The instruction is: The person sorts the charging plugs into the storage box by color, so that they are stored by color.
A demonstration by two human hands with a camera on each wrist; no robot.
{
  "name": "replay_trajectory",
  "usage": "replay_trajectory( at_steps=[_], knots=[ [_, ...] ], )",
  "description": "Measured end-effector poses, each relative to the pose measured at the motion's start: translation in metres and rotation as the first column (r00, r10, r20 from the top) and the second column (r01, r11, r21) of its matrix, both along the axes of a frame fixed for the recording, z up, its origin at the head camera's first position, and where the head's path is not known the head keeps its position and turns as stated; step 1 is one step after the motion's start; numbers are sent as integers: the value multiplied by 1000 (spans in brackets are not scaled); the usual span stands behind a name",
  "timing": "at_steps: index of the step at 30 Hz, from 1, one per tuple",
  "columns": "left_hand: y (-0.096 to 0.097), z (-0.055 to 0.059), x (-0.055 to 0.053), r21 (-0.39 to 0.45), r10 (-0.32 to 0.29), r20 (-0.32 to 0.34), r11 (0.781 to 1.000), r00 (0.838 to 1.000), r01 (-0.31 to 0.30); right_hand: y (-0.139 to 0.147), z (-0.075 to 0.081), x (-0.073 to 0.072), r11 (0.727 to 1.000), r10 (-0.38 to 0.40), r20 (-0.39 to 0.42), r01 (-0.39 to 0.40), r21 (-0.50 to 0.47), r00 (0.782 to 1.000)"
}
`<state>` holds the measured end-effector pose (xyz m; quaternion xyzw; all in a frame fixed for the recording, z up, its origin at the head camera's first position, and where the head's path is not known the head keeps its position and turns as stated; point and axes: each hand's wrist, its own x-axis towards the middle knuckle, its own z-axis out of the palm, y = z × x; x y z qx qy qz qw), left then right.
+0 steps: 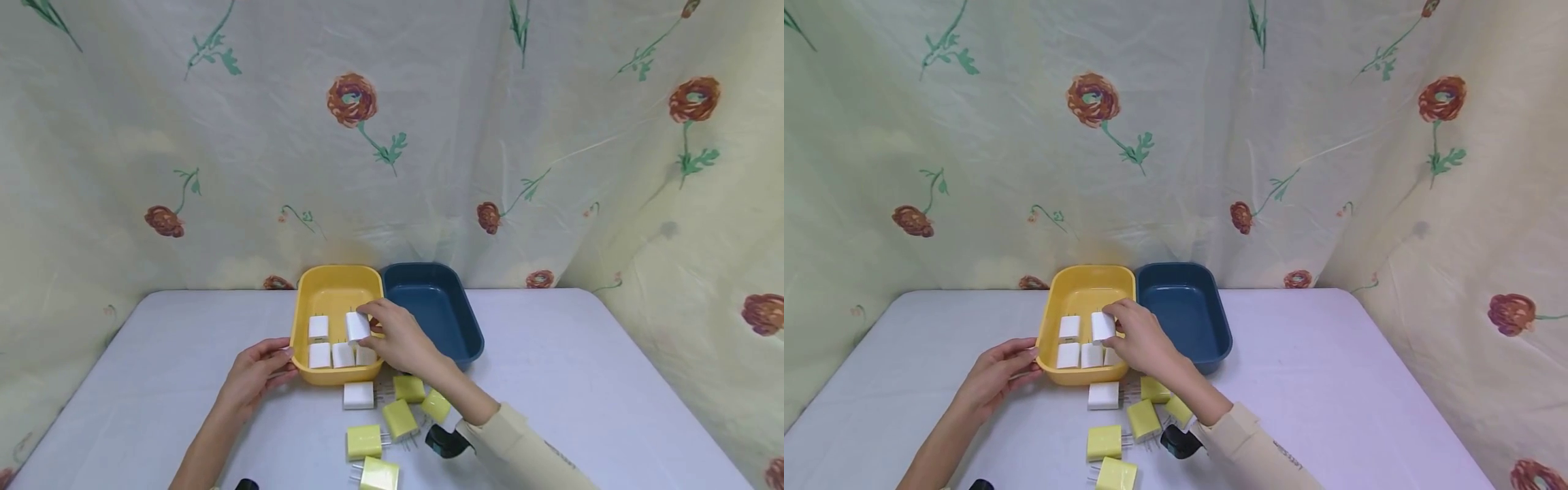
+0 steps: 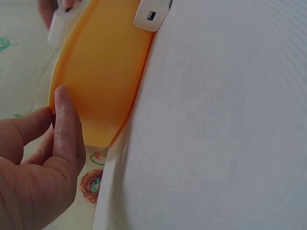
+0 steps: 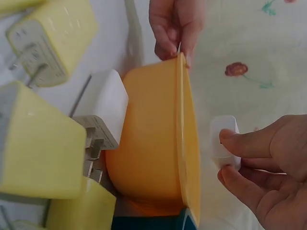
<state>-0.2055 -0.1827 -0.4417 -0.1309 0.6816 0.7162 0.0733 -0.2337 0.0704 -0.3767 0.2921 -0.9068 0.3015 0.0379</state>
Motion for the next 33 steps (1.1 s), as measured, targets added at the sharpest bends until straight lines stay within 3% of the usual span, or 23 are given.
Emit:
replay_trajectory(
  at_steps=[7,14,18,33],
  knots=[
    [0,-1,1,12,0,-13,1000,1000,1,-19,-2,-21,998,-13,-19,14,61,1000],
    [0,-2,1,48,-1,-36,999,999,3,-38,-11,-38,983,-77,47,68,168,996],
    [0,-2,1,41,1,-36,999,999,1,-44,-16,-47,973,-105,42,94,213,994],
    [0,-2,0,44,-8,-49,999,999,10,-51,-29,-56,945,-154,50,132,298,987]
  ],
)
